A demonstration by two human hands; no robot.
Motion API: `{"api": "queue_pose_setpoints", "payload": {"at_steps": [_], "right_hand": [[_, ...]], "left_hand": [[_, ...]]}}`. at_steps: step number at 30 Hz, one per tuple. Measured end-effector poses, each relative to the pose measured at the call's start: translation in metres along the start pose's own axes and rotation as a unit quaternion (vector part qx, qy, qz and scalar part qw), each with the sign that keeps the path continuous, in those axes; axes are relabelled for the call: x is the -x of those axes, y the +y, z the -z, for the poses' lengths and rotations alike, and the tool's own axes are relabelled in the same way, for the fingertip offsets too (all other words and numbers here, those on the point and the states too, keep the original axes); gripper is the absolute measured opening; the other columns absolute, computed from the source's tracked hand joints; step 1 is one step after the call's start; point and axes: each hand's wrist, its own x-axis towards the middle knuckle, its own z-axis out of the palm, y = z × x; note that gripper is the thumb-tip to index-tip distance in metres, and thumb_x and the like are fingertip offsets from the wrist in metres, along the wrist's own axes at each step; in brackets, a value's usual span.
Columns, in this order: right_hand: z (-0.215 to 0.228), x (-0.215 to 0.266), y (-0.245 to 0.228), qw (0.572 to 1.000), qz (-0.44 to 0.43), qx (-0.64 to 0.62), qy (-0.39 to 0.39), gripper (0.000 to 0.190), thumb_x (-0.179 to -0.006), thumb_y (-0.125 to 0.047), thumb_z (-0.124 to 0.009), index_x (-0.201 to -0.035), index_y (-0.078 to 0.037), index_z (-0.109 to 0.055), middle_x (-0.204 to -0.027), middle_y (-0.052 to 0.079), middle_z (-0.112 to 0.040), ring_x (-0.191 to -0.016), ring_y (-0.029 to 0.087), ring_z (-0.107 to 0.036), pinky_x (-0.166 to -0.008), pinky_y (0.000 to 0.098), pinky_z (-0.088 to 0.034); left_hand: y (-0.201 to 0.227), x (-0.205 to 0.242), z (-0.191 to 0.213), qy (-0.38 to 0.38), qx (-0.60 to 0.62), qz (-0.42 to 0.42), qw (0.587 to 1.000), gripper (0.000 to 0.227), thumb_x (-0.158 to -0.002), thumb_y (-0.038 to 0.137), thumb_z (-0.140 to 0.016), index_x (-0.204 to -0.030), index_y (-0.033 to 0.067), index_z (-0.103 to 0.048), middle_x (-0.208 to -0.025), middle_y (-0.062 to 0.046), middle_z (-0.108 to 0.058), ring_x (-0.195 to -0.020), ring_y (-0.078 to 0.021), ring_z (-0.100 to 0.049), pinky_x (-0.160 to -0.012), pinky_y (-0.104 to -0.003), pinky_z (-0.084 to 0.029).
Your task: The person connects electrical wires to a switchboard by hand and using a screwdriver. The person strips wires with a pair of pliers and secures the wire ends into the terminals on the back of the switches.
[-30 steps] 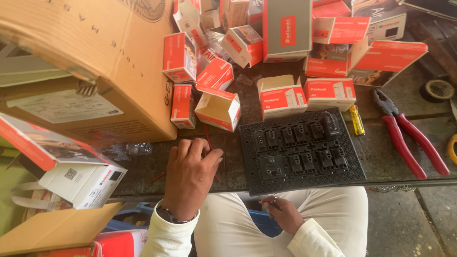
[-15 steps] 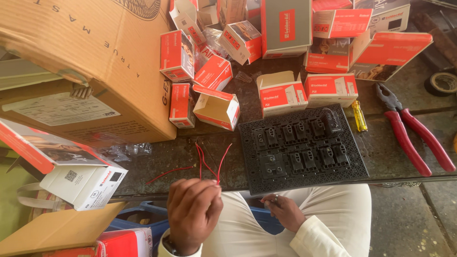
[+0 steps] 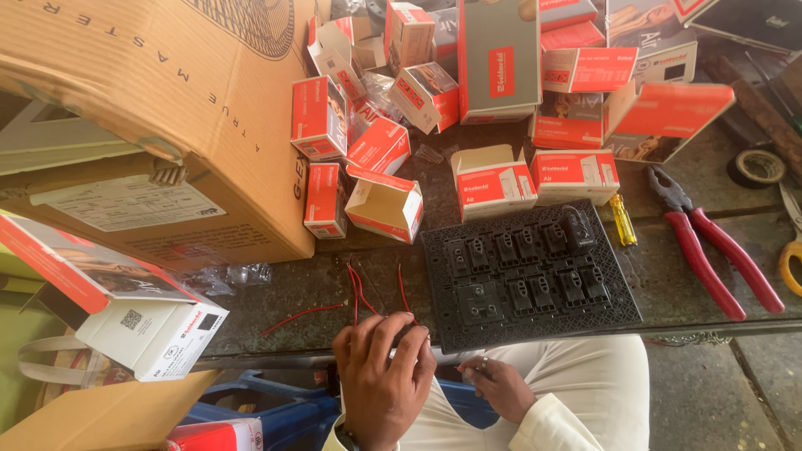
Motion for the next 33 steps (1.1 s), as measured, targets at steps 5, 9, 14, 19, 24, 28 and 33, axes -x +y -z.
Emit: {"api": "queue_pose_setpoints", "payload": {"at_steps": [5,9,14,19,24,28,33], "right_hand": [[0.0,0.001,-0.001,1.0,-0.003,0.005,-0.002,0.031,-0.098,-0.025,-0.059,-0.115,-0.006,-0.074,-0.079,0.003,-0.067,-0.067,0.012,-0.06,-0.063,0.0289,-0.053],[0.001,0.002,-0.004,1.0,-0.006,0.009,0.0,0.031,-0.098,-0.025,-0.058,-0.116,-0.006,-0.074,-0.078,0.003,-0.066,-0.067,0.011,-0.061,-0.064,0.0288,-0.053],[0.002,0.003,-0.005,1.0,-0.014,0.009,-0.003,0.031,-0.099,-0.025,-0.057,-0.117,-0.006,-0.074,-0.077,0.003,-0.065,-0.067,0.012,-0.061,-0.065,0.0292,-0.053],[0.002,0.004,-0.007,1.0,-0.016,0.011,-0.005,0.031,-0.099,-0.025,-0.056,-0.116,-0.006,-0.074,-0.079,0.003,-0.066,-0.068,0.012,-0.062,-0.065,0.0298,-0.054],[0.002,0.005,-0.01,1.0,-0.008,0.026,-0.001,0.03,-0.097,-0.025,-0.058,-0.115,-0.008,-0.074,-0.078,0.003,-0.069,-0.067,0.013,-0.064,-0.065,0.0308,-0.055],[0.004,0.009,-0.013,1.0,0.002,0.012,0.002,0.029,-0.097,-0.026,-0.059,-0.113,-0.007,-0.074,-0.076,0.005,-0.069,-0.068,0.013,-0.063,-0.066,0.0312,-0.055],[0.008,0.011,-0.018,1.0,-0.017,0.024,-0.001,0.029,-0.097,-0.024,-0.058,-0.116,-0.009,-0.074,-0.074,0.007,-0.067,-0.067,0.014,-0.062,-0.066,0.0321,-0.054]], "left_hand": [[-0.001,-0.002,-0.001,-0.026,-0.017,-0.001,1.0,0.023,-0.08,0.018,-0.077,-0.101,0.0124,-0.068,-0.113,-0.005,-0.066,-0.107,-0.0278,-0.06,-0.091,-0.05,-0.04],[0.008,-0.019,0.008,-0.03,-0.033,-0.005,0.999,0.021,-0.083,0.022,-0.074,-0.102,0.0134,-0.069,-0.114,-0.003,-0.067,-0.109,-0.0261,-0.06,-0.094,-0.049,-0.039],[-0.022,-0.085,0.085,-0.484,-0.33,-0.322,0.744,0.025,-0.092,0.031,-0.062,-0.101,0.0119,-0.075,-0.1,-0.003,-0.066,-0.094,-0.029,-0.059,-0.083,-0.044,-0.042],[-0.015,-0.122,0.035,-0.488,-0.339,-0.25,0.765,0.03,-0.101,0.035,-0.056,-0.086,0.0215,-0.079,-0.088,0.001,-0.068,-0.095,-0.0225,-0.062,-0.077,-0.039,-0.044],[-0.038,-0.121,-0.007,-0.454,-0.318,-0.141,0.82,0.021,-0.092,0.03,-0.062,-0.085,0.0205,-0.08,-0.092,0.001,-0.073,-0.095,-0.0218,-0.068,-0.077,-0.04,-0.051],[-0.052,-0.112,-0.025,-0.376,-0.267,-0.121,0.879,0.019,-0.087,0.026,-0.063,-0.082,0.0204,-0.08,-0.087,0.0,-0.075,-0.091,-0.0208,-0.069,-0.079,-0.04,-0.051],[-0.058,-0.098,-0.03,-0.356,-0.269,-0.158,0.881,0.017,-0.083,0.02,-0.064,-0.074,0.0183,-0.079,-0.082,0.001,-0.075,-0.088,-0.0195,-0.069,-0.079,-0.039,-0.052]]}}
